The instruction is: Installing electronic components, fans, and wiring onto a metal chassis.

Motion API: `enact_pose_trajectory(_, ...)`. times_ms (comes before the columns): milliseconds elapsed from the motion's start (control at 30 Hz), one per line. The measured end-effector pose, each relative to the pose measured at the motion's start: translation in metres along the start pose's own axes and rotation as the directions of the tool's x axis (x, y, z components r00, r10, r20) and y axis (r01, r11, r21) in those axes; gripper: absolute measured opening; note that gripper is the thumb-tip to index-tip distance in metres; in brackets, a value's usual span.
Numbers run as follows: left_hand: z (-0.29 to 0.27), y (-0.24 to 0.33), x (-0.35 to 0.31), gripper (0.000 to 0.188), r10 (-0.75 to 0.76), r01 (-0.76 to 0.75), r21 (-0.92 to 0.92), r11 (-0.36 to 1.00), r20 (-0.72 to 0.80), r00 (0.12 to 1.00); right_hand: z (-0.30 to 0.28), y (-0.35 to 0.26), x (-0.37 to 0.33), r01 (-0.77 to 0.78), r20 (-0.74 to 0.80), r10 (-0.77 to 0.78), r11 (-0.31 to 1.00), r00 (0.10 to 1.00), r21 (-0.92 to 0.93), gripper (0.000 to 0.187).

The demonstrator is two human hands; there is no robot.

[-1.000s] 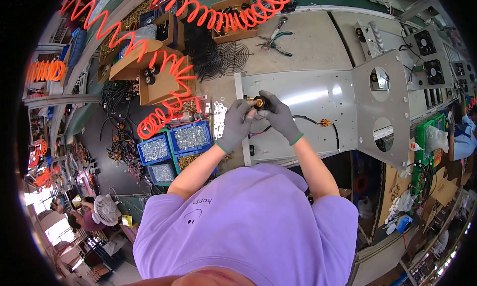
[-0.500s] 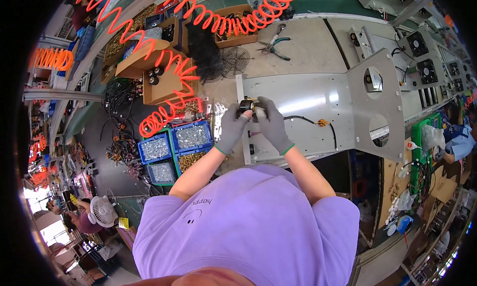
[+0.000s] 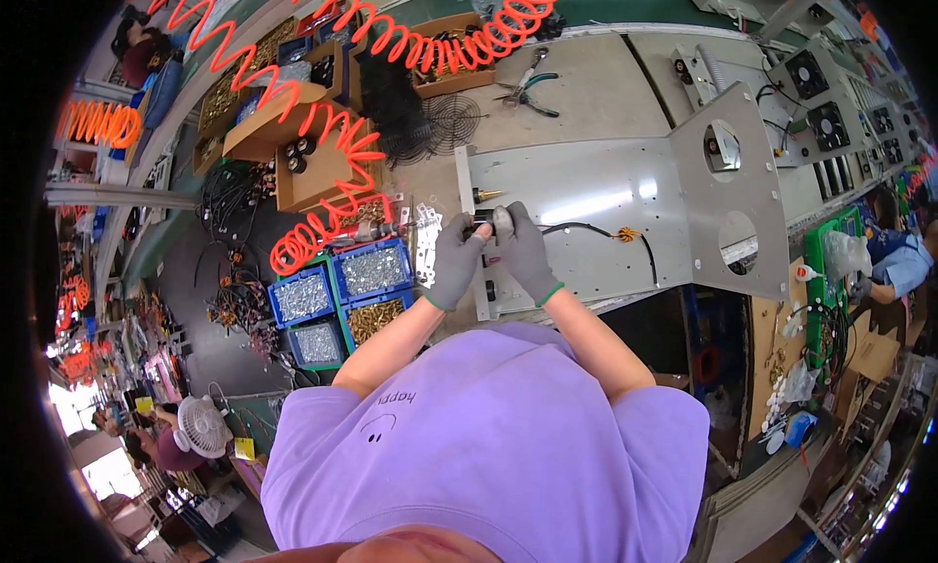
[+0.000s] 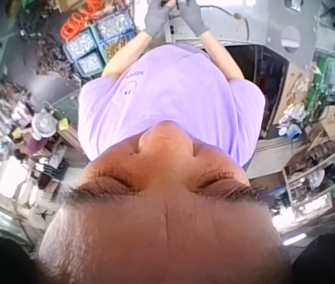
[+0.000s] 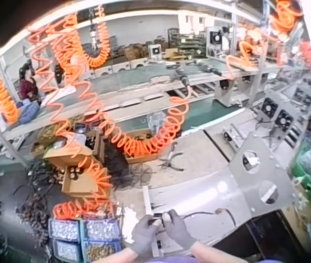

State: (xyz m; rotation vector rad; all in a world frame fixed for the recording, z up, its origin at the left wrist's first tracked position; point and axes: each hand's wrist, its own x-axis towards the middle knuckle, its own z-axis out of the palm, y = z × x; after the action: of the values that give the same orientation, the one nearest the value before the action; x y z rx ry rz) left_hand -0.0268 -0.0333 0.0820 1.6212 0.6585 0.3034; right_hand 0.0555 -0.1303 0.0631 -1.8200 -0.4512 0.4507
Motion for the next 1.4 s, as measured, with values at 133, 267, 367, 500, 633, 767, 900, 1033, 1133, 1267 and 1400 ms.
enact_pose_trajectory(133,-0.001,-0.006,-0.008,0.028,-0.154,0.153,-0.121,0.981,0.007,0.988,-0.002,-0.016,-0.007,-0.043,0.084,0.056,0.988,0.995,-0.15,0.039)
enact_pose_trajectory(267,0.001,-0.009,-0.007,0.027,0.025,-0.025,-0.006,1.0,-0.071,0.997,0.008,-0.011,-0.005,0.037,0.085,-0.029,0.995,0.996,-0.097,0.042)
enact_pose_trajectory(367,0.009,-0.003,-0.004,0.03,0.063,-0.064,-0.01,0.998,-0.088,0.994,0.005,-0.012,-0.002,0.115,0.022,-0.114,0.992,0.993,-0.049,0.038)
enact_pose_trajectory(500,0.014,-0.006,0.008,0.035,0.175,-0.158,0.183,0.97,-0.079,0.981,0.006,-0.007,0.005,0.083,-0.012,-0.083,0.996,0.996,-0.043,0.029)
enact_pose_trajectory(633,0.02,-0.012,0.017,0.039,0.3,-0.25,0.333,0.909,-0.107,0.948,0.013,-0.01,0.011,0.102,-0.19,-0.069,0.981,0.979,0.168,0.033)
enact_pose_trajectory(767,0.03,0.006,0.018,0.037,0.425,-0.375,0.325,0.868,-0.097,0.9,0.004,-0.021,0.015,0.026,-0.239,-0.004,0.996,0.971,0.09,0.035)
enact_pose_trajectory(900,0.037,0.014,0.019,0.031,0.253,-0.244,0.066,0.967,-0.188,0.949,-0.006,-0.04,0.015,0.079,-0.264,-0.096,0.994,0.96,-0.076,0.035)
enact_pose_trajectory(1033,0.026,0.028,0.02,0.03,-0.046,0.081,-0.36,0.929,0.104,0.993,-0.025,-0.033,0.015,0.262,-0.129,-0.291,0.944,0.948,-0.202,0.032)
enact_pose_trajectory(1133,0.014,0.031,0.022,0.031,-0.07,0.193,-0.455,0.87,0.272,0.96,-0.046,-0.034,0.015,0.483,0.069,-0.49,0.809,0.869,-0.336,0.033)
enact_pose_trajectory(1267,0.014,0.028,0.022,0.026,0.015,0.025,-0.241,0.97,0.164,0.986,-0.051,-0.036,0.006,0.285,-0.006,-0.285,0.959,0.959,0.008,0.037)
enact_pose_trajectory(1400,0.018,0.012,0.022,0.029,-0.018,0.058,-0.186,0.981,0.207,0.978,-0.049,-0.034,0.009,-0.015,0.172,0.053,0.976,0.984,-0.216,0.044)
